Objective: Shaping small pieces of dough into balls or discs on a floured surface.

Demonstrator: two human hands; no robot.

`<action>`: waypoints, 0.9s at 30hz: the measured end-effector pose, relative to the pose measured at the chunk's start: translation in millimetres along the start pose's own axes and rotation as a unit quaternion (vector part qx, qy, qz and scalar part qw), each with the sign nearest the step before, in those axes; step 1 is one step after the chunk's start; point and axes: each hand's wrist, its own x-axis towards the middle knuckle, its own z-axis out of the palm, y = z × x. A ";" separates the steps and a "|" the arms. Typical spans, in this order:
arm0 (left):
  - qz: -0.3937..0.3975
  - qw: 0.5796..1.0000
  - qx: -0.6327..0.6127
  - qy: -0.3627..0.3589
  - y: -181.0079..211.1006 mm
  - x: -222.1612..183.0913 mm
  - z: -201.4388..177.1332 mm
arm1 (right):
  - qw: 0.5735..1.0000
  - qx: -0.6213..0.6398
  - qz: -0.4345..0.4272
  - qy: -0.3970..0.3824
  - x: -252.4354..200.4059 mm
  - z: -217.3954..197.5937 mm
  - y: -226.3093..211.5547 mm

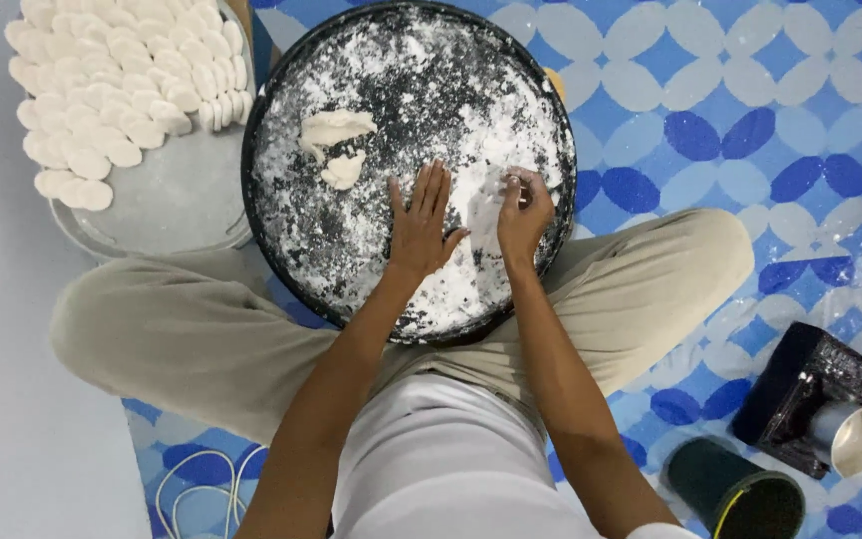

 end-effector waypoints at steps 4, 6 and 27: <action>-0.007 0.999 -0.032 0.027 -5.0 -2.2 18.5 | 0.998 0.063 0.017 0.013 -2.2 -2.3 -2.8; -0.017 0.998 -0.051 0.039 -5.5 -1.6 21.8 | 0.997 0.071 0.010 0.015 -1.4 -2.5 0.9; -0.091 0.987 -0.124 0.052 -6.2 -10.7 -42.1 | 0.999 0.022 0.004 -0.039 -18.5 10.8 14.7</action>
